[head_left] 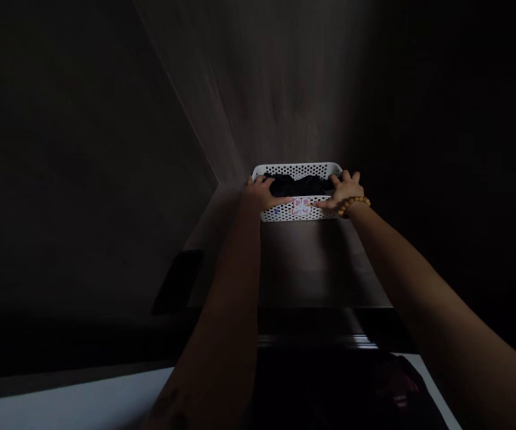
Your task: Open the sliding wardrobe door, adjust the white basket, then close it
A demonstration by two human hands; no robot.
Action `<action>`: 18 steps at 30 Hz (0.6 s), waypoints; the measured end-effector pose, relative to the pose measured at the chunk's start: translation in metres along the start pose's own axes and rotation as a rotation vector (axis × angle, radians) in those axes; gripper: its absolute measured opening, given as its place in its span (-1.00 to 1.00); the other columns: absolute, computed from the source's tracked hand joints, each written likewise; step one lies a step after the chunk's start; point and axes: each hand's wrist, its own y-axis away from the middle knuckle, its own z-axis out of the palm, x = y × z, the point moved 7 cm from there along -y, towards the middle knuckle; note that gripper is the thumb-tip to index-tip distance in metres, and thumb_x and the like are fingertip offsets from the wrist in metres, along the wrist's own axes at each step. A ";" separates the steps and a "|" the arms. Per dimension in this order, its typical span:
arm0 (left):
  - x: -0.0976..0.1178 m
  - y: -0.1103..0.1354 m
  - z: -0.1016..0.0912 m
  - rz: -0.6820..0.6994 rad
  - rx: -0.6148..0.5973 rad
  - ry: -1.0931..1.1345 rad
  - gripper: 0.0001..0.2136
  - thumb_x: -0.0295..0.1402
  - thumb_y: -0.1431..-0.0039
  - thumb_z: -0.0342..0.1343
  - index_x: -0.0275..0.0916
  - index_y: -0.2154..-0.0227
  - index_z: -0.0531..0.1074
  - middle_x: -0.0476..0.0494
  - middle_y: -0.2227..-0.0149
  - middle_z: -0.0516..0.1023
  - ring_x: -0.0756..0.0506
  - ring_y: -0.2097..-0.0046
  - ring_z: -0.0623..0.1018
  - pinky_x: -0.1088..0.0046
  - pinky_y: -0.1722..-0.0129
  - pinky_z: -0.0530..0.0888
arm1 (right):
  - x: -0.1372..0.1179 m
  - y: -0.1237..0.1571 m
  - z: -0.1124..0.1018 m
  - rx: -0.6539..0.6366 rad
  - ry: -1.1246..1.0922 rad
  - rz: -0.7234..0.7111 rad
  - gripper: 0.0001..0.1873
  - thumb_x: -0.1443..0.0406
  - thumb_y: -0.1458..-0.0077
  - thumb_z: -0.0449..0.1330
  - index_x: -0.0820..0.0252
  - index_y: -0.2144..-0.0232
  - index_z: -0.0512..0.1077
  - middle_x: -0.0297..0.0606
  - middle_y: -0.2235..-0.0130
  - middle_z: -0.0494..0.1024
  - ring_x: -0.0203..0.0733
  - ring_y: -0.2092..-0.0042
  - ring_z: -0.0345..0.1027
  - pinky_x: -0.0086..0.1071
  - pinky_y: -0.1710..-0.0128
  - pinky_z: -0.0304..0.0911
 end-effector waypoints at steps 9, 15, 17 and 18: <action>-0.010 -0.036 0.004 -0.025 0.018 0.014 0.01 0.44 0.01 0.20 -0.19 -0.35 0.43 -0.30 -0.38 0.39 -0.48 -0.42 0.27 -0.01 -0.46 0.17 | 0.001 -0.035 0.014 0.032 0.001 0.010 0.18 -0.46 0.10 0.29 0.07 -0.37 0.33 0.05 -0.35 0.22 0.56 -0.39 -0.04 0.17 -0.19 0.34; -0.004 -0.034 -0.003 -0.029 0.078 -0.003 -0.09 0.37 -0.07 0.22 -0.21 -0.30 0.47 -0.32 -0.38 0.39 -0.46 -0.41 0.32 -0.04 -0.49 0.12 | 0.002 -0.039 0.016 0.026 0.002 0.022 0.21 -0.47 0.10 0.26 0.09 -0.39 0.30 0.07 -0.38 0.20 0.57 -0.41 -0.08 0.21 -0.23 0.30; 0.006 -0.019 -0.015 -0.043 0.149 -0.042 -0.16 0.31 -0.18 0.18 -0.22 -0.33 0.43 -0.38 -0.42 0.34 -0.51 -0.45 0.24 -0.23 -0.50 -0.03 | 0.000 -0.037 0.013 0.033 -0.015 0.023 0.21 -0.49 0.13 0.26 0.10 -0.36 0.33 0.07 -0.37 0.22 0.55 -0.40 -0.05 0.22 -0.23 0.30; 0.013 -0.007 -0.022 -0.041 0.178 -0.059 -0.18 0.27 -0.23 0.15 -0.22 -0.36 0.38 -0.39 -0.45 0.29 -0.53 -0.49 0.17 -0.30 -0.50 -0.11 | 0.000 -0.035 0.011 0.032 -0.021 0.024 0.22 -0.50 0.14 0.25 0.10 -0.36 0.34 0.08 -0.37 0.23 0.55 -0.40 -0.04 0.21 -0.23 0.31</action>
